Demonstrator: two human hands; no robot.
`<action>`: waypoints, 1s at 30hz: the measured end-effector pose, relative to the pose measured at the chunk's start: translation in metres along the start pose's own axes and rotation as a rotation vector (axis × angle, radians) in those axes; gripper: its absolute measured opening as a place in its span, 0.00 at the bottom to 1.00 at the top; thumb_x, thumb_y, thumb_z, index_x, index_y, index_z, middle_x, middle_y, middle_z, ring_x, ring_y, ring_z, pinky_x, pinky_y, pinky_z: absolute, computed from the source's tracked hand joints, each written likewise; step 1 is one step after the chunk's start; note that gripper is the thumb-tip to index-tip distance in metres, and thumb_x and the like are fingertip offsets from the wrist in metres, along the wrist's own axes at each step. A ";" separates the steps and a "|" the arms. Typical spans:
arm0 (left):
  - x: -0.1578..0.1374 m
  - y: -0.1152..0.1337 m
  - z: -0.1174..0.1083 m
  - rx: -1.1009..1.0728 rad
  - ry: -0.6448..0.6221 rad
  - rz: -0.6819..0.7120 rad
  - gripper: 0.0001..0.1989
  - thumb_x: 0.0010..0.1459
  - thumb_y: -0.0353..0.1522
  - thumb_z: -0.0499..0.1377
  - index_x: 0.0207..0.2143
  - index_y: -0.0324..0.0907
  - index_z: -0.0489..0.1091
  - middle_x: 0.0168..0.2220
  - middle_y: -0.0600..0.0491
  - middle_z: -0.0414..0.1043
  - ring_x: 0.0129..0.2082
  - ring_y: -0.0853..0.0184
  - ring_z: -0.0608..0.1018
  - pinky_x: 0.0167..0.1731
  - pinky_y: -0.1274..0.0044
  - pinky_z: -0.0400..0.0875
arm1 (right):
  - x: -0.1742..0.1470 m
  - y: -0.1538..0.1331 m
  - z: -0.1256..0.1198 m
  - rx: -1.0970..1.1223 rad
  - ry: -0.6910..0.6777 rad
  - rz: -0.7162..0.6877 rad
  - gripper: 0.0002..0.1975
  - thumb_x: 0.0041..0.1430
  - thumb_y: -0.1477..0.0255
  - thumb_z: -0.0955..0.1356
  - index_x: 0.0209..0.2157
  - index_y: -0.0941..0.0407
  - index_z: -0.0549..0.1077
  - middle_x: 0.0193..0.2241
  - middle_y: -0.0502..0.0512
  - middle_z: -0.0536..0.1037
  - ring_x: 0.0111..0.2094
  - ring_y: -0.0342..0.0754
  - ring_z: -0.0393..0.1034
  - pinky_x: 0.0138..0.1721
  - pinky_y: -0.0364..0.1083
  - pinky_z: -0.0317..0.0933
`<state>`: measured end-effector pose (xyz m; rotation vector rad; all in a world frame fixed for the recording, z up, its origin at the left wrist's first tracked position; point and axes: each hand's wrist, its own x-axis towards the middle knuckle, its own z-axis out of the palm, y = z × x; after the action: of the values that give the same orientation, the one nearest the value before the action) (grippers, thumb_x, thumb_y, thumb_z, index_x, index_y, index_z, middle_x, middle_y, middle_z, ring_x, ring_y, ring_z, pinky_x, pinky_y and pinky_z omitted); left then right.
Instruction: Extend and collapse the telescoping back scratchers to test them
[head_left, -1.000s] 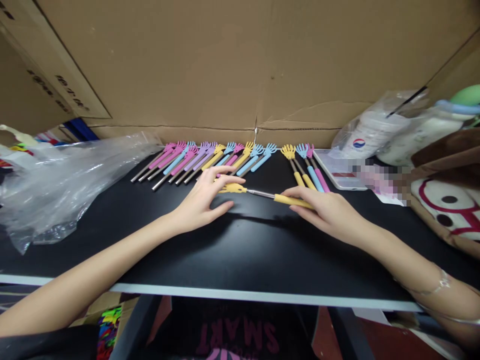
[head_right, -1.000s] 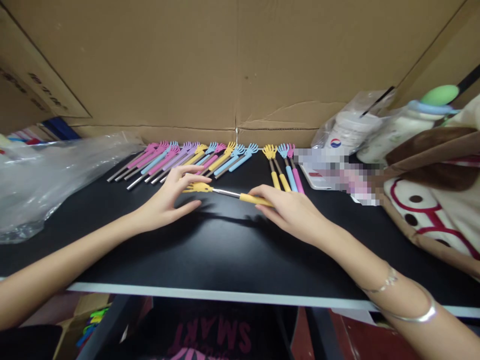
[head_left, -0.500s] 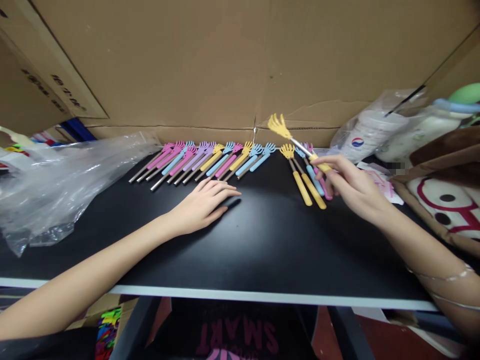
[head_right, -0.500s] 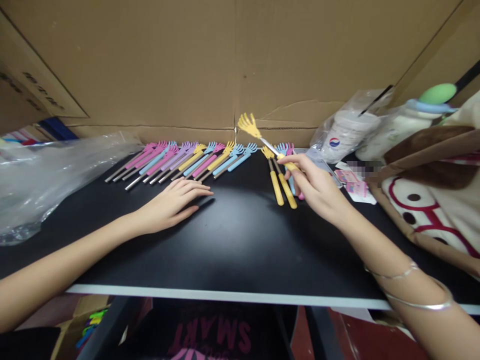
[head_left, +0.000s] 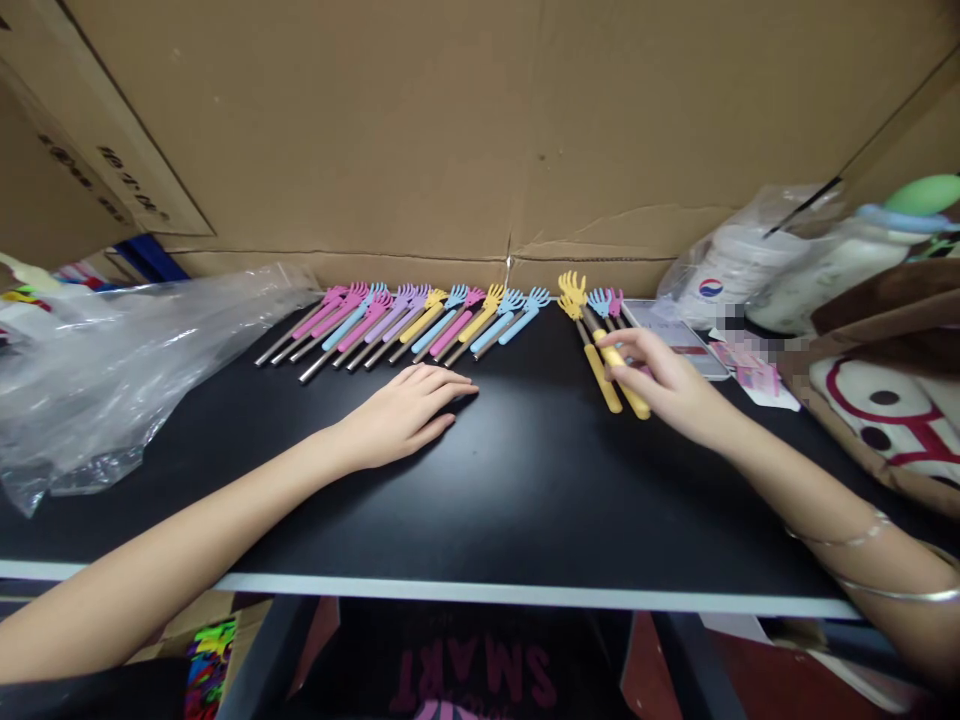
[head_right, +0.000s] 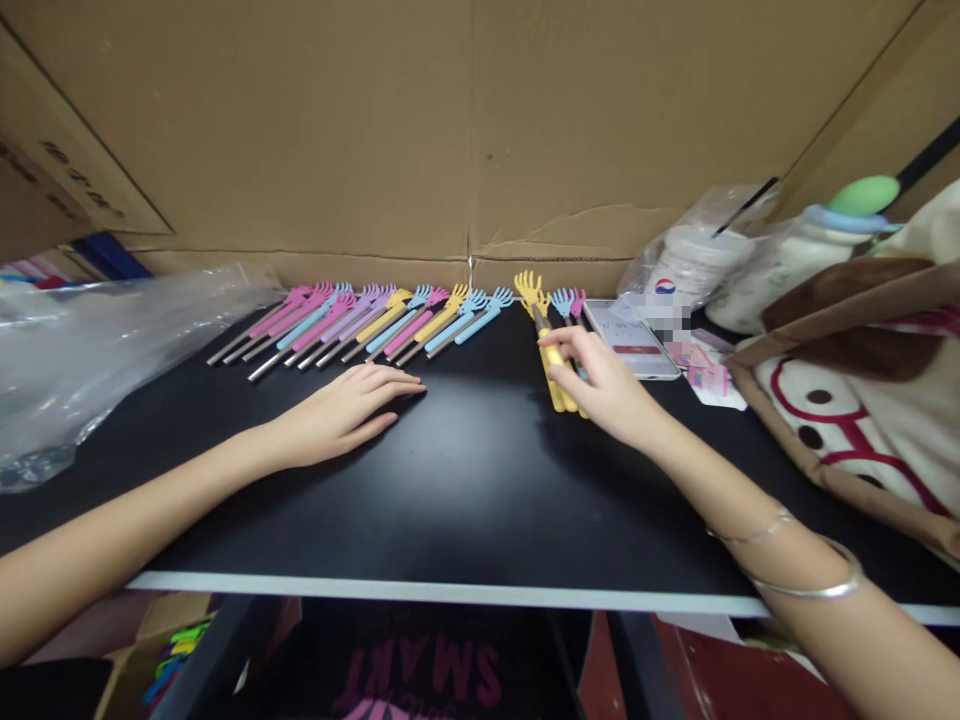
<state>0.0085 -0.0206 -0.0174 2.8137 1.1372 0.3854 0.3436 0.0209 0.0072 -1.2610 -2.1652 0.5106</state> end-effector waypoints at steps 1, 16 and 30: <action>0.000 -0.001 0.000 0.000 -0.001 0.005 0.19 0.66 0.32 0.47 0.58 0.40 0.59 0.57 0.47 0.64 0.56 0.61 0.65 0.59 0.66 0.57 | 0.001 0.001 0.004 -0.111 -0.013 -0.022 0.16 0.59 0.61 0.61 0.47 0.54 0.65 0.39 0.58 0.71 0.42 0.53 0.67 0.44 0.53 0.61; 0.000 0.002 0.000 0.038 0.004 0.006 0.19 0.66 0.32 0.46 0.58 0.41 0.60 0.56 0.47 0.64 0.55 0.61 0.66 0.58 0.66 0.58 | 0.019 0.001 0.034 -0.657 -0.021 -0.213 0.11 0.59 0.69 0.60 0.40 0.57 0.70 0.35 0.59 0.77 0.40 0.53 0.66 0.46 0.54 0.49; 0.000 0.001 0.001 0.064 -0.018 0.003 0.19 0.67 0.33 0.46 0.59 0.41 0.59 0.57 0.48 0.64 0.56 0.62 0.65 0.59 0.67 0.55 | 0.032 0.006 0.036 -0.754 0.035 -0.240 0.11 0.59 0.71 0.58 0.34 0.56 0.71 0.33 0.56 0.78 0.39 0.53 0.64 0.48 0.55 0.45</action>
<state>0.0088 -0.0214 -0.0180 2.8674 1.1623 0.3286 0.3113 0.0503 -0.0146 -1.3089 -2.5252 -0.4736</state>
